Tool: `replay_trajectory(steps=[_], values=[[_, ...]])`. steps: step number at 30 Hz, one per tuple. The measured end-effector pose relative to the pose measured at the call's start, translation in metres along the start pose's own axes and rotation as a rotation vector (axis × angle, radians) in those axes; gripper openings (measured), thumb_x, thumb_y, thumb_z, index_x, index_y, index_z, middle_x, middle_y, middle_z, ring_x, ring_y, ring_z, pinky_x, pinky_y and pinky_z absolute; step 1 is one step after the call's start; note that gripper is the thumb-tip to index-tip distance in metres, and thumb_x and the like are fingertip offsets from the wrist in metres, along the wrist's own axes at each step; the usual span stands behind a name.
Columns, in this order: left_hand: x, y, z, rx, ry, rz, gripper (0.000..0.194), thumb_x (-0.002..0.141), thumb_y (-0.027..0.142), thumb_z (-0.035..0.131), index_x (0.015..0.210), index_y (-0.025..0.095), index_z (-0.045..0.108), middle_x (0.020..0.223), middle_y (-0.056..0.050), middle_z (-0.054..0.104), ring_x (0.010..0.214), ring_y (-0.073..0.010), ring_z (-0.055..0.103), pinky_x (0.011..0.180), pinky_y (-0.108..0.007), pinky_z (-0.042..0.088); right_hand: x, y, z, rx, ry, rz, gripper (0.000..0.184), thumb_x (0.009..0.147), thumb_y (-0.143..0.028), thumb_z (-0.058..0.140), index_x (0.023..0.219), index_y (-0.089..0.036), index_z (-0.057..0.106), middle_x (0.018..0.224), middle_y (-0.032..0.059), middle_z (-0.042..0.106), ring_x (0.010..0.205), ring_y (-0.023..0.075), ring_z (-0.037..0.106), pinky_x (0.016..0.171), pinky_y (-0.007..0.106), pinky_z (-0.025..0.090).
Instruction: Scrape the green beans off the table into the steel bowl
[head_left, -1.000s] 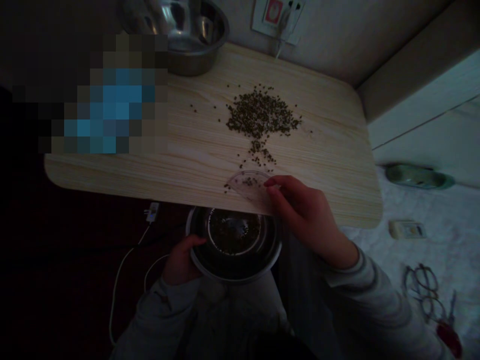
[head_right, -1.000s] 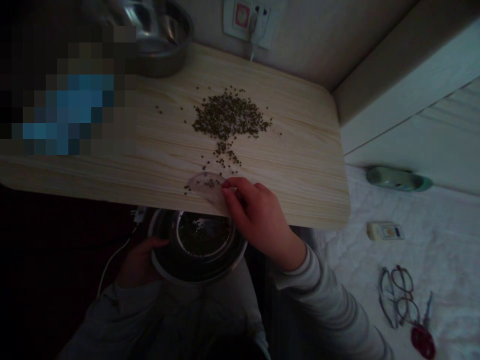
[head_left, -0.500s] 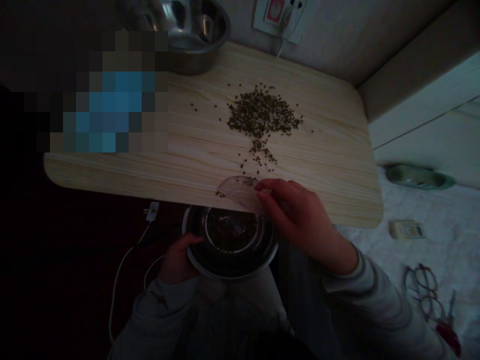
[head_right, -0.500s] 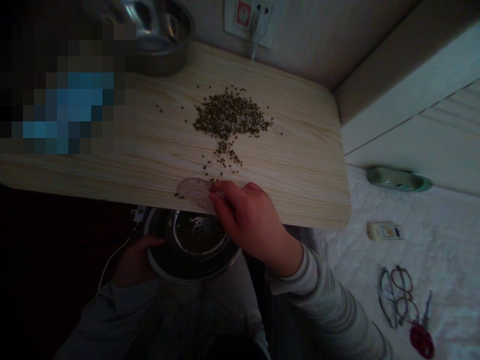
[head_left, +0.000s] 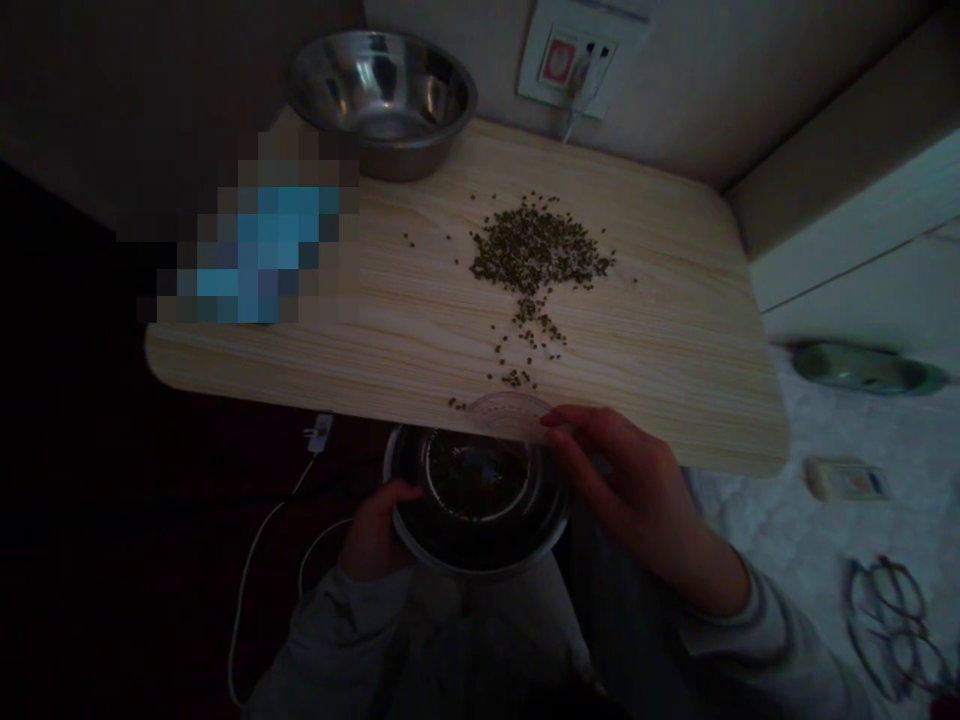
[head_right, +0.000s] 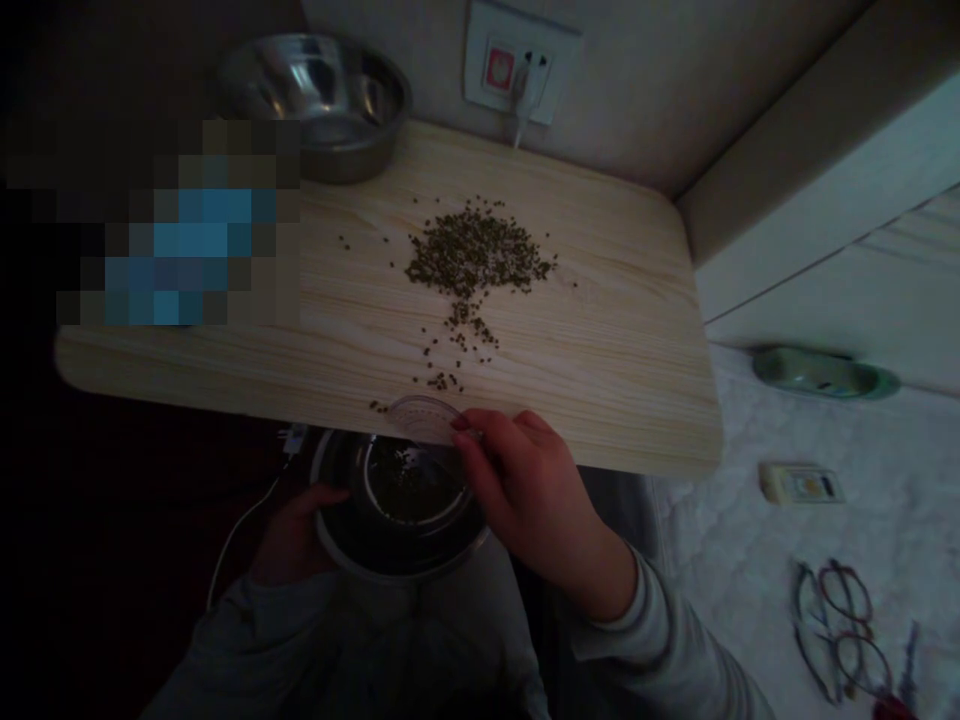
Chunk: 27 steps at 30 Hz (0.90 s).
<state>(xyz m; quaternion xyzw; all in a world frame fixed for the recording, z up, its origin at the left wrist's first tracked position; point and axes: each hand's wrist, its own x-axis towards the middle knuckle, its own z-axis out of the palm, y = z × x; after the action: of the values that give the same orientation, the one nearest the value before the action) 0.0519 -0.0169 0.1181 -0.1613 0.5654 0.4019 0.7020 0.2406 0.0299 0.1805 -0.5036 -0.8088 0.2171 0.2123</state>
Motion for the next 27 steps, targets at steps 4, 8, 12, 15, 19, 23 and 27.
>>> replay_trajectory(steps=[4,8,12,15,19,23,27], values=[[0.003,-0.004,-0.002,-0.014,0.002,0.017,0.028,0.065,0.003,0.041,0.05,0.009,0.065,0.049,-0.009,0.063,0.065,-0.0245,0.063,0.068,-0.034,0.05,0.0,0.001,0.005,0.0,0.011,-0.021,0.015,0.08,-0.021,0.044,0.09,-0.017,0.054,0.08,0.0049,0.065,0.07,0.0132,0.059,0.06,0.026,0.046],[0.002,-0.007,0.0,-0.055,-0.079,0.029,0.026,0.064,0.005,0.042,0.05,0.007,0.065,0.052,-0.011,0.065,0.074,-0.0269,0.063,0.072,-0.036,0.048,0.0,0.003,0.008,-0.017,0.032,-0.032,0.017,0.08,-0.021,0.043,0.091,-0.016,0.055,0.079,0.006,0.065,0.069,0.014,0.059,0.059,0.026,0.047],[0.004,-0.007,-0.002,-0.064,-0.047,0.002,0.027,0.064,0.005,0.042,0.052,0.007,0.066,0.054,-0.011,0.065,0.073,-0.027,0.063,0.073,-0.037,0.048,-0.001,0.004,0.009,-0.054,0.045,-0.031,0.017,0.081,-0.022,0.043,0.091,-0.016,0.055,0.076,0.0058,0.065,0.065,0.0141,0.059,0.057,0.027,0.047],[0.006,-0.005,-0.005,-0.058,-0.055,0.014,0.024,0.062,0.006,0.044,0.051,0.007,0.065,0.055,-0.011,0.066,0.074,-0.0282,0.062,0.073,-0.039,0.048,-0.001,0.004,0.01,-0.058,0.061,-0.04,0.018,0.081,-0.022,0.042,0.092,-0.016,0.054,0.073,0.0054,0.065,0.063,0.0139,0.059,0.057,0.028,0.047],[0.004,-0.005,-0.006,-0.037,-0.058,0.045,0.02,0.061,0.006,0.047,0.049,0.008,0.064,0.054,-0.01,0.065,0.072,-0.027,0.063,0.074,-0.037,0.048,-0.001,0.004,0.012,-0.067,0.106,-0.027,0.017,0.081,-0.022,0.042,0.09,-0.016,0.055,0.075,0.0058,0.065,0.065,0.0141,0.059,0.059,0.028,0.047],[-0.001,-0.005,0.001,-0.018,-0.017,0.081,0.025,0.063,0.004,0.044,0.048,0.009,0.064,0.05,-0.009,0.064,0.063,-0.0237,0.063,0.071,-0.034,0.049,-0.004,0.006,0.012,-0.072,0.143,0.028,0.017,0.081,-0.023,0.043,0.089,-0.016,0.056,0.077,0.006,0.065,0.068,0.0146,0.058,0.059,0.027,0.047],[-0.006,-0.002,0.008,0.014,0.01,0.136,0.032,0.066,0.002,0.041,0.045,0.01,0.064,0.048,-0.007,0.063,0.053,-0.02,0.062,0.069,-0.032,0.05,-0.009,0.007,0.011,-0.047,0.186,0.16,0.018,0.08,-0.026,0.044,0.09,-0.017,0.056,0.077,0.0052,0.065,0.068,0.0146,0.058,0.059,0.028,0.047]])
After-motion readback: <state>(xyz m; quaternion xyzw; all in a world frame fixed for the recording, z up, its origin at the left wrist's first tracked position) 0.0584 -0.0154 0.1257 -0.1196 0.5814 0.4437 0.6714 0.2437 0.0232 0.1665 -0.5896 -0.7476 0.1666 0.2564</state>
